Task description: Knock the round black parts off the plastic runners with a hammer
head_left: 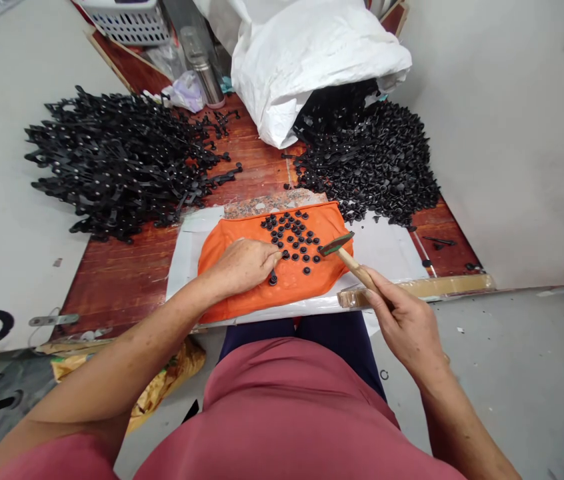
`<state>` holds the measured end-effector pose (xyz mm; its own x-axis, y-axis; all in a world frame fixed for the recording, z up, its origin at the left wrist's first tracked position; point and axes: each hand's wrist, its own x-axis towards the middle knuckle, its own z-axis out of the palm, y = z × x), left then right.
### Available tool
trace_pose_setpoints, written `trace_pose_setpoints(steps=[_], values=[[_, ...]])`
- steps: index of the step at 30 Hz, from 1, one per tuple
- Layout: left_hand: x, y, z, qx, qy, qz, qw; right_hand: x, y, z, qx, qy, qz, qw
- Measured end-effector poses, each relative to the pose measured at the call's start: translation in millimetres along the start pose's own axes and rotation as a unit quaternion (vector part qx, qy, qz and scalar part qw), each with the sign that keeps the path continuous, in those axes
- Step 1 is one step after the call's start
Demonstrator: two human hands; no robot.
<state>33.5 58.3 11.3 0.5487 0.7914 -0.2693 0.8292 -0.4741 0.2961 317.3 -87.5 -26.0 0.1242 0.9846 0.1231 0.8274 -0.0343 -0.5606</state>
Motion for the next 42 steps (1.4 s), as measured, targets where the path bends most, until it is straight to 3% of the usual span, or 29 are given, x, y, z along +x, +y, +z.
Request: trace_pose_setpoints(steps=[5, 12, 18, 22, 26, 28, 31, 37, 42], values=[[-1.0, 9.4, -7.5, 0.055, -0.020, -0.019, 0.998, 18.7, -33.4, 0.9, -0.057, -0.012, -0.089, 0.994], [-0.5, 0.3, -4.8, 0.014, -0.022, 0.008, 1.000, 27.2, -57.6, 20.1, -0.182, -0.033, -0.131, 0.974], [-2.8, -4.0, -0.8, -0.016, -0.007, 0.045, 0.999, 25.3, -57.8, 20.3, -0.209, -0.035, -0.132, 0.968], [-1.7, -1.6, 0.9, 0.019, -0.010, 0.039, 0.999, 27.9, -54.0, 16.0, -0.160, -0.040, -0.124, 0.978], [-0.8, 0.4, -0.9, 0.032, -0.017, 0.033, 0.999, 25.4, -53.6, 8.8, -0.107, 0.003, -0.134, 0.985], [-1.7, 1.8, -2.3, 0.036, -0.017, 0.029, 0.999, 22.1, -55.1, 7.9, -0.128, 0.015, -0.137, 0.982], [-4.0, 4.4, -3.1, 0.048, -0.016, 0.018, 0.999, 17.9, -57.0, 9.6, -0.190, -0.019, -0.143, 0.971], [-5.3, 3.9, 1.2, 0.050, -0.009, 0.017, 0.999, 18.0, -57.5, 12.4, -0.178, -0.008, -0.132, 0.975], [-4.0, 0.9, 3.2, 0.046, -0.021, 0.016, 0.999, 22.1, -61.7, 11.5, -0.226, -0.039, -0.143, 0.963]])
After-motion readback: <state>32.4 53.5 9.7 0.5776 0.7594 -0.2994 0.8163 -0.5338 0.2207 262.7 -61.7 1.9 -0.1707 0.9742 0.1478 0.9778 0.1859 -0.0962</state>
